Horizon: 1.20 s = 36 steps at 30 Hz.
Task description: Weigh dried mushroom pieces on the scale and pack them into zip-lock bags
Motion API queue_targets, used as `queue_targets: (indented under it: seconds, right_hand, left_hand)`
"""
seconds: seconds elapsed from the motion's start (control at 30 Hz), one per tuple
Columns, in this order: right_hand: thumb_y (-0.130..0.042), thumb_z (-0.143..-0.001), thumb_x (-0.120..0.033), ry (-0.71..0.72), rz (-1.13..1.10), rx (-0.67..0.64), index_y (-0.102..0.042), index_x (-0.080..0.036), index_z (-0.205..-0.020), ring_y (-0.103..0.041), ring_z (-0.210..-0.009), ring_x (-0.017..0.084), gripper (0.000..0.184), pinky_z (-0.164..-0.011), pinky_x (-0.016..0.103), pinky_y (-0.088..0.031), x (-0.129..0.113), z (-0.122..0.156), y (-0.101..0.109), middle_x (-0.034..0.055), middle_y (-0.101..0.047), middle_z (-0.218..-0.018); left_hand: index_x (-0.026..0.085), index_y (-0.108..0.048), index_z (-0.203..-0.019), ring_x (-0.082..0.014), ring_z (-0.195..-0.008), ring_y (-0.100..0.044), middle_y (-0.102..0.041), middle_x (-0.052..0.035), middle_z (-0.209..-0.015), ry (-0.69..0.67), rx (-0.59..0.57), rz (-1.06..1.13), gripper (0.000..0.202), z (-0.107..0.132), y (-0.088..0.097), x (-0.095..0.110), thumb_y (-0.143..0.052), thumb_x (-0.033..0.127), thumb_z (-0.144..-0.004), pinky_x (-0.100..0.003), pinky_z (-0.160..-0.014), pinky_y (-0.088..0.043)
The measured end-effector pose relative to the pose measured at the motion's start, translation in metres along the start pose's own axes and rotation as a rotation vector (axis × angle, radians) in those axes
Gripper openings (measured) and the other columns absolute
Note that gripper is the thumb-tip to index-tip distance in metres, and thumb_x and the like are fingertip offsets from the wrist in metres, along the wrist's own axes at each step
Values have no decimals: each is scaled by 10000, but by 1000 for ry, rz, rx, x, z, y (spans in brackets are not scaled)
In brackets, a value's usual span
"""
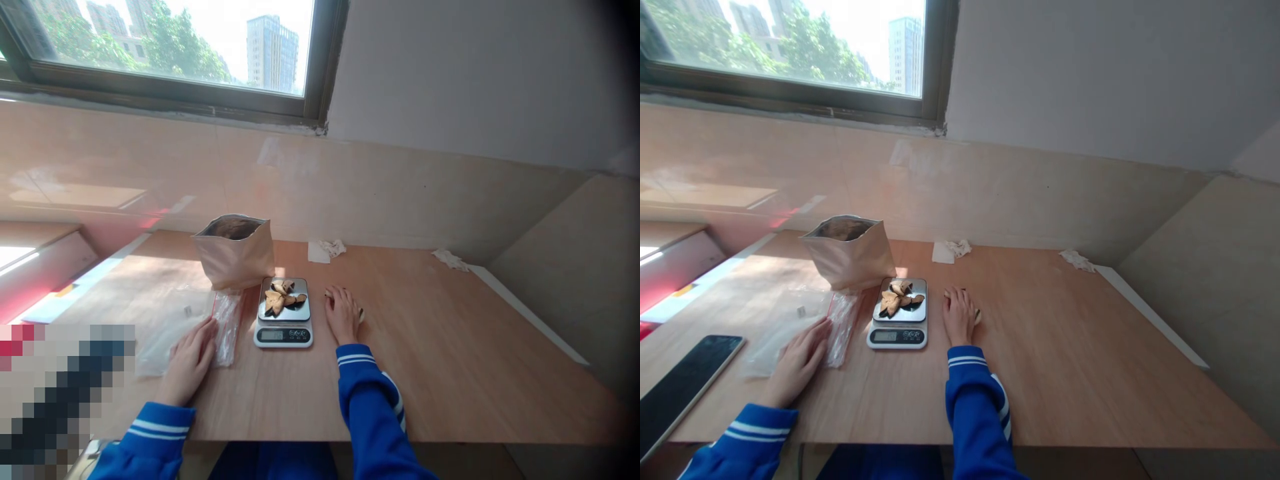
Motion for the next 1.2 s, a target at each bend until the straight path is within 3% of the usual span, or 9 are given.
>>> queue_targets:
  seconds: [0.13,0.23,0.33,0.43,0.5,0.7,0.77,1.07,1.2]
  right_hand:
    - [-425,-860,-152,-5,-7,16,-611,-198,-1106,-507,-1103,231,311,-918,357,-365,2,0,-2,87,-625,-1177]
    - [-428,-857,-149,-3,-19,32,-617,-199,-1091,-518,-1087,235,305,-902,360,-372,2,0,-3,93,-633,-1157]
    - [-428,-858,-153,5,-48,48,-613,-198,-1090,-529,-1064,233,300,-894,360,-378,3,0,-3,88,-642,-1141]
    - [-412,-866,-157,10,-93,80,-612,-198,-1087,-536,-1035,230,300,-891,365,-387,4,-1,-4,80,-653,-1117]
    - [-397,-870,-153,27,-146,114,-612,-194,-1083,-538,-1028,226,306,-892,365,-397,6,-1,-4,76,-656,-1108]
    - [-382,-862,-103,113,-287,295,-645,-185,-963,-568,-929,191,293,-858,324,-437,8,2,-2,63,-685,-973]
    - [-395,-855,-91,126,-291,341,-650,-191,-916,-576,-879,185,281,-831,318,-444,7,3,-1,54,-693,-919]
    - [-387,-842,-125,27,-397,421,-625,-193,-823,-578,-809,187,248,-763,311,-455,2,3,6,59,-674,-832]
    - [-376,-835,-121,4,-323,337,-620,-190,-855,-572,-855,197,254,-811,336,-428,2,3,5,67,-677,-879]
  left_hand:
    - [230,-524,-1255,-282,-1189,-522,-522,-88,-1353,12,31,-14,416,0,-3,4,-348,375,-907,-490,-950,-417]
    - [198,-431,-1347,-281,-1224,-499,-514,-121,-1354,-11,108,55,474,0,-2,5,-353,373,-913,-477,-967,-421]
    - [160,-329,-1413,-264,-1198,-526,-523,-147,-1338,-13,252,133,518,5,2,8,-347,325,-922,-443,-967,-437]
    - [197,-408,-1371,-256,-1147,-560,-552,-115,-1312,-18,463,93,465,10,9,11,-348,262,-915,-432,-967,-432]
    - [211,-443,-1345,-255,-1124,-571,-573,-104,-1288,-19,523,37,448,12,10,11,-355,243,-907,-432,-969,-418]
    - [217,-540,-1231,-263,-1130,-565,-615,-98,-1235,3,225,-98,382,6,-3,-1,-350,282,-906,-437,-922,-388]
    - [218,-537,-1239,-256,-1091,-580,-626,-97,-1212,14,173,-119,389,6,-5,-2,-352,304,-909,-419,-894,-398]
    - [223,-555,-1215,-258,-977,-593,-626,-105,-1038,3,324,-99,390,8,3,2,-395,387,-900,-394,-804,-448]
    - [220,-516,-1246,-232,-894,-588,-592,-78,-941,-7,457,33,413,5,14,14,-445,421,-891,-403,-820,-467]
Point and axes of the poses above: each hand's wrist, its own z-axis away from the middle knuckle, its own y-axis out of the back of the hand, x = y × z, the point moved 1 cm from there along -z, towards the middle knuckle
